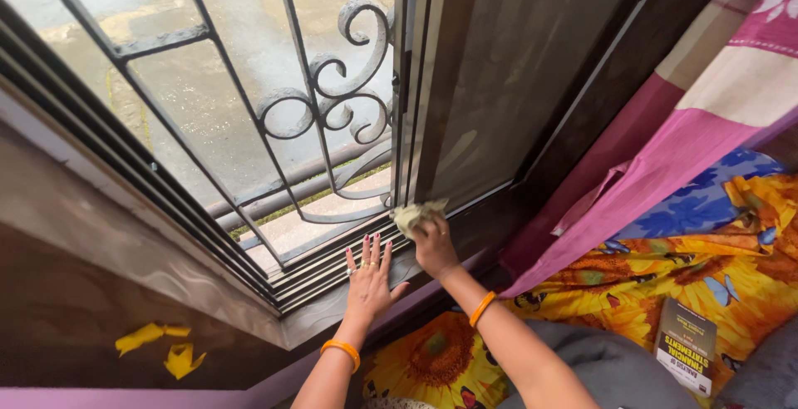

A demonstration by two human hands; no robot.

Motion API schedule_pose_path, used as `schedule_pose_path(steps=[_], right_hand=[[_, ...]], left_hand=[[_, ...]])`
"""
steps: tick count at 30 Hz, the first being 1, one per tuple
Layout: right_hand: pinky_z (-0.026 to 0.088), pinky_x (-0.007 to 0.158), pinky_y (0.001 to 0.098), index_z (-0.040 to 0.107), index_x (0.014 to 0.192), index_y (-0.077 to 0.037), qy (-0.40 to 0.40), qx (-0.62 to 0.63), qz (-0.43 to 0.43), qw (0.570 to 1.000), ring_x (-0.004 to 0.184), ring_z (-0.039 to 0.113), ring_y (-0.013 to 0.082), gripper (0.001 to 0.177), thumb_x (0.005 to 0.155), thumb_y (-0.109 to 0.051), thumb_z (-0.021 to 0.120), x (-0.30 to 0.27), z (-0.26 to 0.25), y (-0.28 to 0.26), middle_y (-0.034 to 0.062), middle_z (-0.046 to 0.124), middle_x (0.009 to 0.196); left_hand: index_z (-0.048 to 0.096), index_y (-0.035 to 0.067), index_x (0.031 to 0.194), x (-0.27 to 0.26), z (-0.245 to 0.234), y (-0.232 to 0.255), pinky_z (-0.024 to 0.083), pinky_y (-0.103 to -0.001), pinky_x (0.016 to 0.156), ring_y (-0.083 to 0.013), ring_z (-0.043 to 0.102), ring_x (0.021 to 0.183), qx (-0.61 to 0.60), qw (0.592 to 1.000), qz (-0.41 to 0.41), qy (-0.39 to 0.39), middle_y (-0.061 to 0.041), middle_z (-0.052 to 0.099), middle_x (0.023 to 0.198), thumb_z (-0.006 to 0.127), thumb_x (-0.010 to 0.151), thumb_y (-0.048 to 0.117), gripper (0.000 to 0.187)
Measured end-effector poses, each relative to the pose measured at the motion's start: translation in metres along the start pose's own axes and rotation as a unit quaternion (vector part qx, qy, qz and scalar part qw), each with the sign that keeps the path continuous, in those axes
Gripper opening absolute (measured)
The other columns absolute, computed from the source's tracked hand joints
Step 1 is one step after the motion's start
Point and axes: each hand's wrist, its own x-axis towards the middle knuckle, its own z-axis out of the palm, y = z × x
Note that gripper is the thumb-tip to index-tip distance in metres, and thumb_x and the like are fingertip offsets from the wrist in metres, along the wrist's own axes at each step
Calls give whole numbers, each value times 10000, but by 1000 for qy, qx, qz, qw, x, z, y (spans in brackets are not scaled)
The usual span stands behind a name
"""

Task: The person wipes the window frame and sill using a cloth. They clean the lower horizontal section and the vertical sides of the frame, moving the cloth back and forth to remove dust.

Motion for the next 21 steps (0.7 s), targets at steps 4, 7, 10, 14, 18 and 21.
schedule_pose_path(steps=[4, 7, 10, 14, 18, 21], right_hand=[[390, 1099, 490, 721, 1132, -110, -153, 63, 14, 986, 1287, 488, 316, 329, 839, 13, 634, -9, -32, -26, 88, 597, 1294], [404, 1038, 454, 723, 1196, -83, -139, 112, -101, 979, 1290, 530, 292, 357, 867, 14, 622, 30, -74, -43, 96, 607, 1363], [442, 1062, 428, 692, 1262, -110, -67, 57, -163, 983, 1334, 542, 312, 451, 865, 73, 581, 104, -120, -53, 94, 594, 1402], [437, 1119, 440, 664, 1372, -97, 20, -26, -233, 972, 1371, 497, 300, 469, 924, 41, 661, 220, -182, -50, 98, 548, 1396], [366, 1186, 482, 694, 1320, -124, 93, -131, -228, 960, 1359, 460, 272, 355, 971, -118, 759, 288, -215, -48, 77, 554, 1386], [329, 1192, 535, 723, 1165, -101, 92, -163, -223, 957, 1303, 519, 310, 241, 948, -204, 744, 296, -209, -44, 117, 615, 1274]], left_hand=[[262, 95, 1582, -2, 0, -2, 5, -633, 1204, -369, 102, 1551, -4, 1000, 0, -1, -196, 159, 1664, 655, 809, 635, 1021], [255, 110, 1589, 0, -1, -1, -1, -627, 1213, -362, 89, 1560, 6, 999, -15, -49, -184, 145, 1680, 662, 812, 633, 1021], [262, 124, 1598, -1, -2, 0, 3, -642, 1205, -361, 106, 1554, 4, 1000, 2, -4, -188, 164, 1673, 661, 815, 632, 1015], [247, 141, 1597, -2, -7, 2, -3, -648, 1203, -357, 92, 1557, 21, 999, -3, -33, -173, 151, 1678, 658, 811, 642, 1020], [238, 153, 1599, -2, -15, -1, -6, -646, 1201, -348, 79, 1561, 39, 998, 18, -51, -169, 137, 1684, 675, 805, 620, 1019], [248, 169, 1605, -5, -16, -2, 1, -635, 1213, -346, 87, 1566, 16, 999, 11, -48, -163, 146, 1689, 708, 793, 587, 1023]])
